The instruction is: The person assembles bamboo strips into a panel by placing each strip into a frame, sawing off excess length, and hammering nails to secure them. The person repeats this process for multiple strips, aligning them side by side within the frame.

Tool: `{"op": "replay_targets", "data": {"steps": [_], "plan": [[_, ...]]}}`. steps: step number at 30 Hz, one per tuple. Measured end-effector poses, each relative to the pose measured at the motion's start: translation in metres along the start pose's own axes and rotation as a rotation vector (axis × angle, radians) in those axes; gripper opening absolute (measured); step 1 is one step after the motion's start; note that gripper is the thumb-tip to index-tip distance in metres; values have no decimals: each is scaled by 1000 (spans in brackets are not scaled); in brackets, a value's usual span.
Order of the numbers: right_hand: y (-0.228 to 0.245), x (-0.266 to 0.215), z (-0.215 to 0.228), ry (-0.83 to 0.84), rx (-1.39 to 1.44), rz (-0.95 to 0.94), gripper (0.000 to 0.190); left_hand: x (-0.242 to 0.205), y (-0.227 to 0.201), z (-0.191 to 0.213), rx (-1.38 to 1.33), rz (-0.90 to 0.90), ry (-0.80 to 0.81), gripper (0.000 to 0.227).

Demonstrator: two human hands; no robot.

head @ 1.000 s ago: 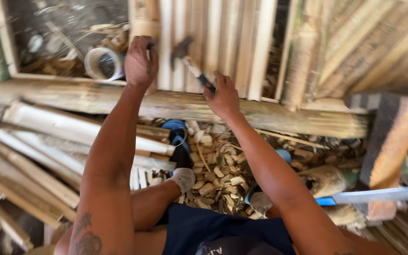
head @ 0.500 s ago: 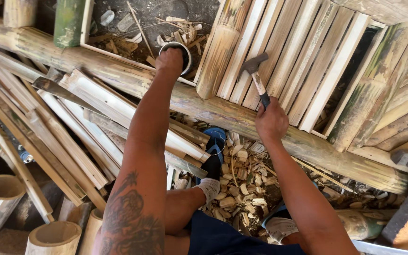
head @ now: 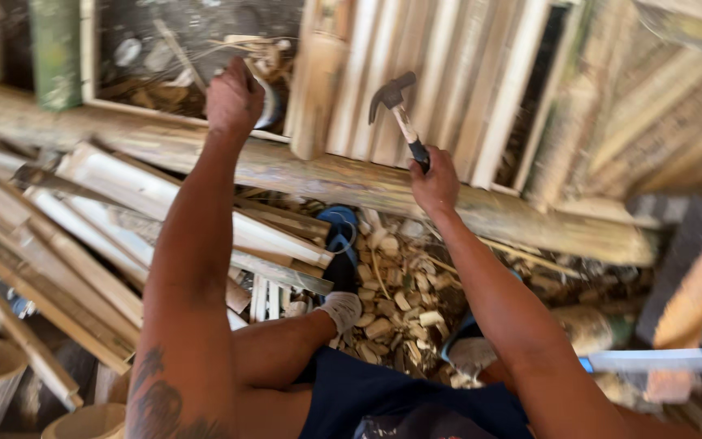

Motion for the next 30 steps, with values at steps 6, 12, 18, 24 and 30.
{"op": "replay_targets", "data": {"steps": [6, 12, 18, 24, 30], "plan": [[-96, -70, 67, 172, 178, -334, 26, -55, -190, -49, -682, -507, -37, 10], [-139, -140, 148, 159, 30, -447, 28, -165, -336, -176, -320, -679, 479, 14], [-133, -160, 169, 60, 133, -442, 27, -192, -364, -202, -103, -916, 457, 11], [-122, -158, 155, 102, 116, -425, 28, -191, -352, -226, -84, -825, 552, 11], [-118, -153, 136, 200, 5, -419, 25, -192, -355, -222, -31, -820, 533, 22]]}}
Point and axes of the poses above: each hand's wrist, its own x-axis towards the middle knuckle, its own z-axis out of the back of the hand, y = z × x, the point moved 8 cm from there along x, towards the middle knuckle, and after that the axes turned 1 degree about -y, right-handed, at the moved point
